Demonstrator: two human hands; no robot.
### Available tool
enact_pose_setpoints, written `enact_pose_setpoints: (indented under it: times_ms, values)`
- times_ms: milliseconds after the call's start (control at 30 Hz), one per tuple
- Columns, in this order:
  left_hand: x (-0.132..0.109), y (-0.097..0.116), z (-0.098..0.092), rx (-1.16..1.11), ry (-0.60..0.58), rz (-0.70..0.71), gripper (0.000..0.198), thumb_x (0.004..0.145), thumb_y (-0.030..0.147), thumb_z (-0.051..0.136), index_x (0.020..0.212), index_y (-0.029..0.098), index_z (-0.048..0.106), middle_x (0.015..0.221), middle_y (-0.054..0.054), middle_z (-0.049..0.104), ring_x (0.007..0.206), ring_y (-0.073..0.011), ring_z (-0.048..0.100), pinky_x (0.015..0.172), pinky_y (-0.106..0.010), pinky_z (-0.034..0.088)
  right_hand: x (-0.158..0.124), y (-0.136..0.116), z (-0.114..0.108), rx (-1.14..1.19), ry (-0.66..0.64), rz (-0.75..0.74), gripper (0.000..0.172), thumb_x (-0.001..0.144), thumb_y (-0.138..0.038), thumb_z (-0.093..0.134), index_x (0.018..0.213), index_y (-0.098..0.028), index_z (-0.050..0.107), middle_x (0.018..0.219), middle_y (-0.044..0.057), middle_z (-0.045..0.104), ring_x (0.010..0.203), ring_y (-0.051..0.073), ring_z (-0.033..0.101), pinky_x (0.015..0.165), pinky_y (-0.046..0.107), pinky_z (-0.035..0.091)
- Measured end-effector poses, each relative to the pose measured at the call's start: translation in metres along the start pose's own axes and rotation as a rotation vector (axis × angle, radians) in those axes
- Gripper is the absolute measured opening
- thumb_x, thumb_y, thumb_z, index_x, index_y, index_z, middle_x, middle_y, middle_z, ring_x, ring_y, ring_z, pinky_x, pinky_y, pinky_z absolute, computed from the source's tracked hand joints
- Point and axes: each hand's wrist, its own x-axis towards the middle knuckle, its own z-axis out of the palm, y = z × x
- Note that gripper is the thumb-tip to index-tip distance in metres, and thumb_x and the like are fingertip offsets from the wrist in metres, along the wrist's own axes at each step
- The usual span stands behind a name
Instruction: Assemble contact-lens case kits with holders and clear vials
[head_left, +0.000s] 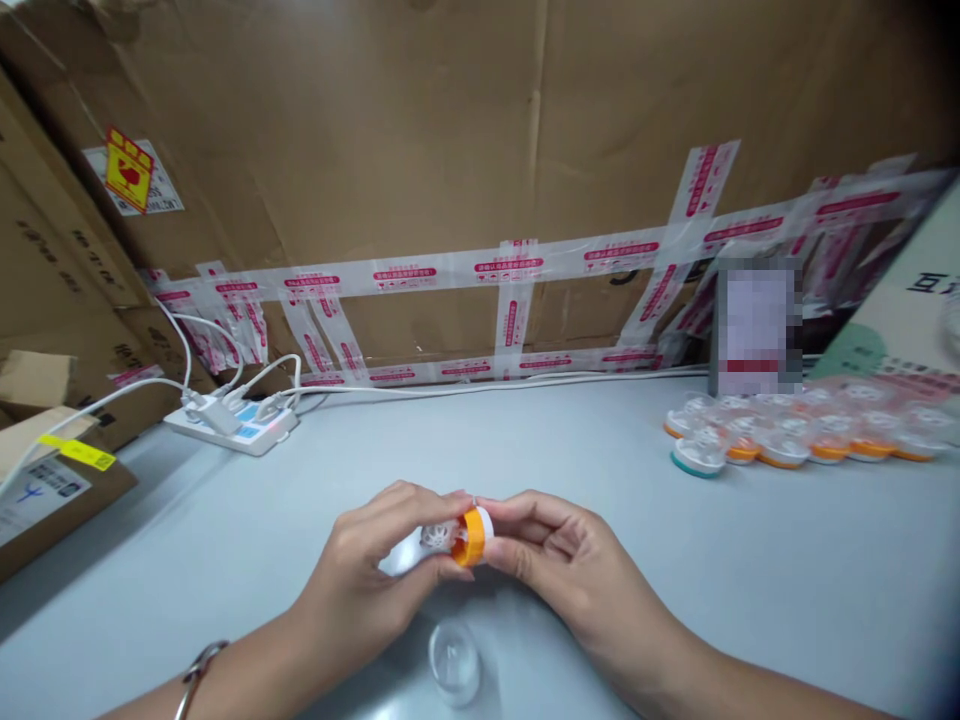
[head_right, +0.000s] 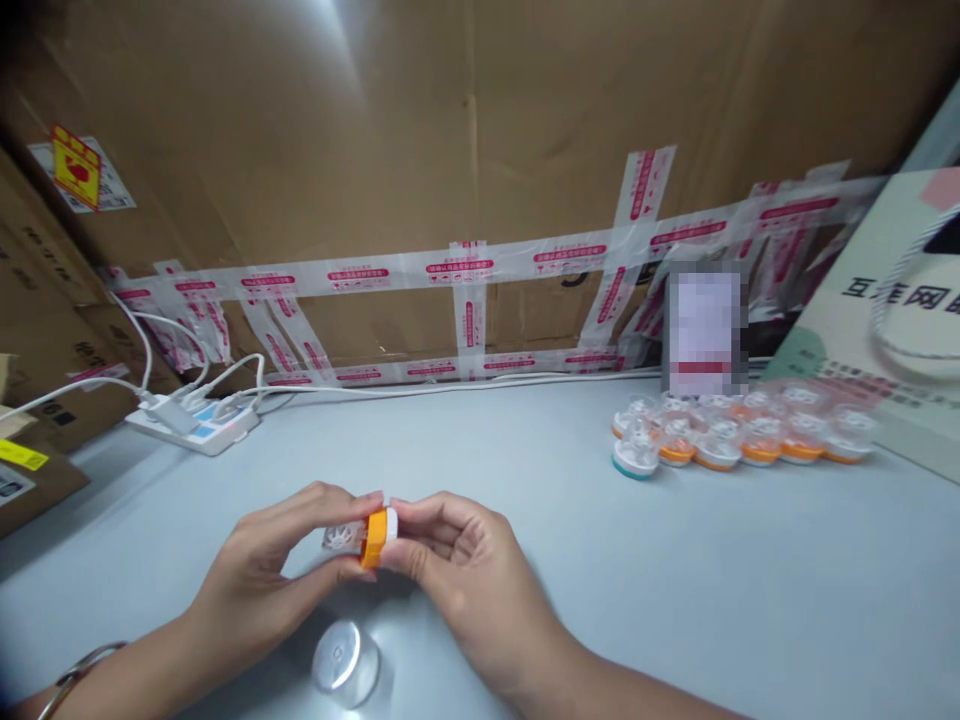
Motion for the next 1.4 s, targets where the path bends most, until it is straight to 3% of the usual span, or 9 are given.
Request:
enact_pose_setpoints:
  times_ms: [167, 267, 400, 600, 733, 800, 1067, 1267, 1400]
  values:
    - [-0.001, -0.002, -0.002, 0.036, -0.046, 0.004, 0.04, 0.074, 0.009, 0.065, 0.111, 0.023, 0.056, 0.084, -0.002, 0.065, 0.076, -0.0132, 0.059, 0.068, -0.023, 0.047, -0.001, 0.001, 0.001, 0.091, -0.071, 0.022, 0.027, 0.062, -0.032, 0.075, 0.077, -0.018, 0.057, 0.081, 0.0, 0.065, 0.077, 0.012, 0.063, 0.078, 0.029, 0.049]
    - [0.0, -0.004, -0.002, 0.042, -0.069, -0.068, 0.038, 0.075, 0.012, 0.064, 0.111, 0.023, 0.057, 0.085, -0.002, 0.065, 0.077, -0.0136, 0.059, 0.068, -0.023, 0.047, -0.002, 0.001, 0.001, 0.178, -0.069, 0.068, 0.027, 0.066, -0.03, 0.072, 0.083, -0.019, 0.054, 0.089, -0.001, 0.06, 0.083, 0.013, 0.063, 0.084, 0.033, 0.047]
    - [0.003, -0.003, -0.002, -0.015, -0.108, -0.177, 0.038, 0.074, 0.017, 0.066, 0.11, 0.022, 0.059, 0.092, -0.004, 0.066, 0.083, -0.0152, 0.06, 0.074, -0.025, 0.047, -0.001, 0.0, 0.0, 0.083, -0.046, 0.079, 0.037, 0.067, -0.029, 0.072, 0.099, -0.02, 0.054, 0.09, 0.001, 0.06, 0.077, 0.013, 0.062, 0.081, 0.032, 0.046]
    - [0.008, 0.007, -0.001, -0.084, -0.044, -0.418, 0.015, 0.077, 0.023, 0.06, 0.089, 0.02, 0.069, 0.083, -0.003, 0.07, 0.074, -0.0148, 0.062, 0.071, -0.025, 0.048, 0.001, -0.001, -0.001, -0.032, -0.004, 0.116, 0.036, 0.067, -0.032, 0.071, 0.099, -0.019, 0.06, 0.086, 0.001, 0.062, 0.078, 0.013, 0.06, 0.079, 0.029, 0.044]
    - [0.01, 0.004, -0.006, -0.202, 0.012, -0.679, 0.017, 0.076, 0.029, 0.059, 0.081, 0.015, 0.068, 0.072, -0.004, 0.069, 0.067, -0.0154, 0.062, 0.062, -0.024, 0.048, 0.003, -0.001, -0.004, -0.135, 0.108, 0.134, 0.041, 0.064, -0.034, 0.072, 0.099, -0.018, 0.059, 0.078, -0.001, 0.063, 0.069, 0.011, 0.059, 0.069, 0.025, 0.044]
    - [0.01, 0.0, -0.009, -0.198, 0.06, -0.732, 0.02, 0.076, 0.031, 0.058, 0.081, 0.014, 0.067, 0.07, -0.004, 0.068, 0.066, -0.0153, 0.062, 0.062, -0.024, 0.048, 0.005, -0.001, -0.007, -0.172, 0.183, 0.14, 0.044, 0.063, -0.034, 0.072, 0.102, -0.017, 0.059, 0.076, -0.001, 0.063, 0.067, 0.011, 0.058, 0.068, 0.025, 0.044]
    - [0.005, -0.023, -0.006, 0.059, -0.201, -0.447, 0.017, 0.079, 0.024, 0.057, 0.089, 0.018, 0.069, 0.086, -0.006, 0.064, 0.074, -0.0152, 0.059, 0.068, -0.028, 0.046, 0.006, -0.005, -0.01, 0.077, 0.125, 0.125, 0.043, 0.063, -0.031, 0.074, 0.101, -0.017, 0.06, 0.094, 0.004, 0.064, 0.085, 0.014, 0.062, 0.087, 0.03, 0.045]
    - [0.003, -0.012, -0.006, 0.083, -0.101, -0.212, 0.044, 0.074, 0.024, 0.065, 0.117, 0.022, 0.053, 0.112, -0.008, 0.053, 0.104, -0.0196, 0.05, 0.09, -0.035, 0.042, 0.003, -0.007, -0.009, 0.057, -0.017, 0.111, 0.036, 0.069, -0.03, 0.07, 0.102, -0.019, 0.061, 0.095, 0.004, 0.066, 0.089, 0.015, 0.061, 0.088, 0.031, 0.044]
    - [0.005, 0.003, -0.005, -0.034, -0.132, -0.114, 0.037, 0.079, 0.015, 0.059, 0.114, 0.023, 0.053, 0.106, -0.005, 0.056, 0.096, -0.0154, 0.054, 0.084, -0.029, 0.045, 0.003, -0.007, -0.006, 0.057, -0.121, 0.085, 0.036, 0.07, -0.028, 0.07, 0.104, -0.02, 0.061, 0.094, 0.005, 0.067, 0.089, 0.016, 0.061, 0.086, 0.031, 0.044]
